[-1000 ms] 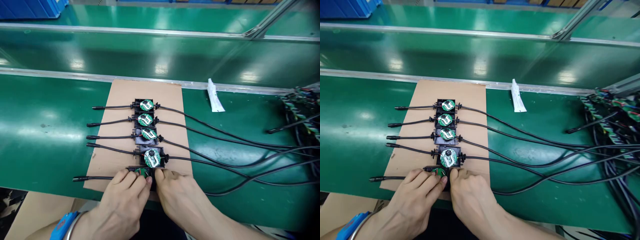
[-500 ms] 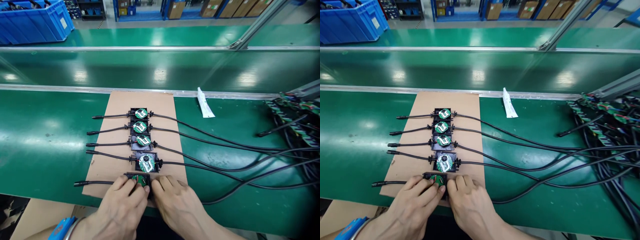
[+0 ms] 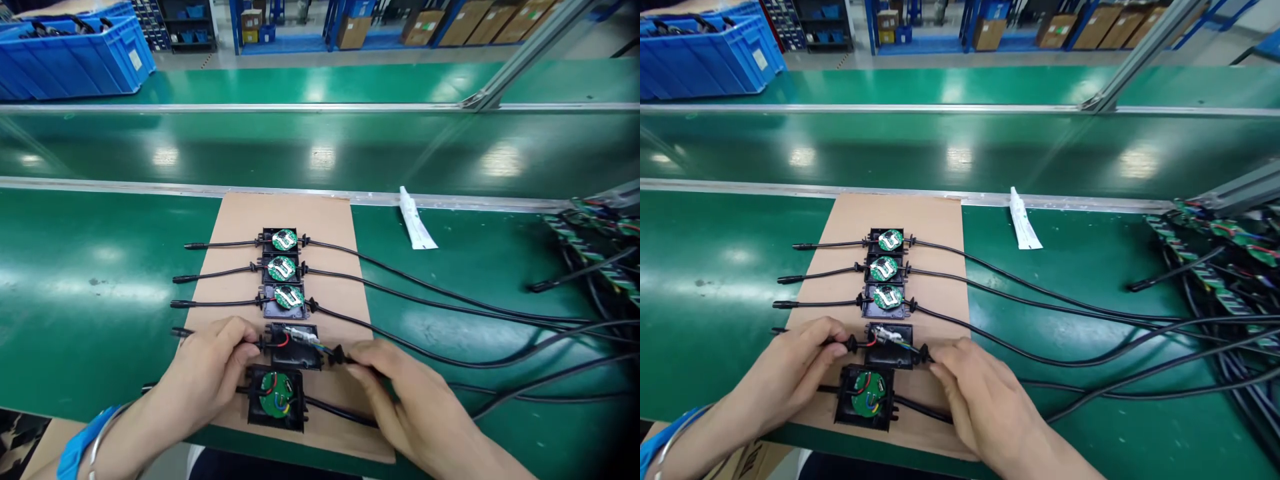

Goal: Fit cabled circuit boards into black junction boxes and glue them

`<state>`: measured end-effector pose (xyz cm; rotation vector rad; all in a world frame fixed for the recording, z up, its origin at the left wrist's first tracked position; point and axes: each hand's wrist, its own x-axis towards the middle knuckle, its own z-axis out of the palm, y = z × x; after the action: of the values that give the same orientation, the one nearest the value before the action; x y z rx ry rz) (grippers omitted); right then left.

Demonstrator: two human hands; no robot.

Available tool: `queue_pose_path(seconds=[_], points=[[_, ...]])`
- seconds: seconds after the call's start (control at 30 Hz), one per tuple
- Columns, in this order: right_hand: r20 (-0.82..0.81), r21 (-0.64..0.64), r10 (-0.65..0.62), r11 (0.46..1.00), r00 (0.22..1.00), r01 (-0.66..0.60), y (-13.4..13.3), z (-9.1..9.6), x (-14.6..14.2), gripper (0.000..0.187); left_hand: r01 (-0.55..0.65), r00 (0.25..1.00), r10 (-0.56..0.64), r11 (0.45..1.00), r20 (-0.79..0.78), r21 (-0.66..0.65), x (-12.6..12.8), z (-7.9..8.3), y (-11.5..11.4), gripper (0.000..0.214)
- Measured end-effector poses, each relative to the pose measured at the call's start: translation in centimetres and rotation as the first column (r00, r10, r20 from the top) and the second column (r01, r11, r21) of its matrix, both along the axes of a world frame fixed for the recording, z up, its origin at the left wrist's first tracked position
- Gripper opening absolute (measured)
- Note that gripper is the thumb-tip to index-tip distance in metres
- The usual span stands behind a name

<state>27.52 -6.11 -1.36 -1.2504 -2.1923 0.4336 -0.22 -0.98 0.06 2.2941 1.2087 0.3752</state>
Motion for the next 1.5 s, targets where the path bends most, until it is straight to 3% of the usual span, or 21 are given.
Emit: queue_pose_path(seconds=[0.07,0.2,0.43,0.6,0.77,0.93,1.13,1.33,1.4,1.5], points=[[0.049,-0.065,0.077,0.995,0.996,-0.074,-0.4,1.5,0.1,0.030,-0.006,1.000,0.008,0.999,0.029,-0.054,0.0,0.6,-0.3,0.013],[0.118,-0.206,0.152,0.971,0.981,-0.125,0.0,3.5,-0.5,0.030,0.025,0.999,-0.024,1.000,-0.035,0.004,0.6,0.8,-0.3,0.014],[0.371,-0.297,0.210,0.950,0.905,-0.099,1.3,3.9,-2.4,0.020,0.051,0.998,-0.045,0.993,-0.051,0.110,2.3,-0.9,0.3,0.017],[0.488,-0.344,0.241,0.937,0.839,-0.069,2.2,4.1,-3.7,0.019,0.040,0.999,-0.038,0.994,-0.028,0.105,2.6,-1.1,0.3,0.017],[0.523,-0.340,0.300,0.932,0.798,-0.127,2.8,3.3,-4.7,0.055,0.030,1.000,-0.030,1.000,0.007,0.000,2.2,-0.9,0.5,0.014],[0.542,-0.341,0.323,0.928,0.776,-0.148,2.5,2.3,-5.3,0.056,0.024,0.997,-0.018,0.997,0.077,-0.073,1.5,-0.3,0.7,0.022],[0.540,-0.281,0.285,0.948,0.792,-0.149,2.2,2.0,-5.4,0.054,0.009,0.995,-0.022,0.992,0.095,0.127,1.1,-0.4,0.4,0.018],[0.525,-0.232,0.249,0.962,0.814,-0.145,2.1,1.4,-5.4,0.053,0.038,0.988,-0.090,0.927,0.124,0.374,0.8,-1.5,0.0,0.018],[0.515,-0.211,0.236,0.967,0.824,-0.145,2.1,1.2,-5.4,0.053,0.047,0.986,-0.103,0.926,0.128,0.376,0.8,-1.4,0.0,0.016],[0.503,-0.193,0.228,0.970,0.833,-0.149,2.1,1.1,-5.4,0.052,0.063,0.973,-0.116,0.964,0.199,0.257,0.7,-0.8,0.2,0.016]])
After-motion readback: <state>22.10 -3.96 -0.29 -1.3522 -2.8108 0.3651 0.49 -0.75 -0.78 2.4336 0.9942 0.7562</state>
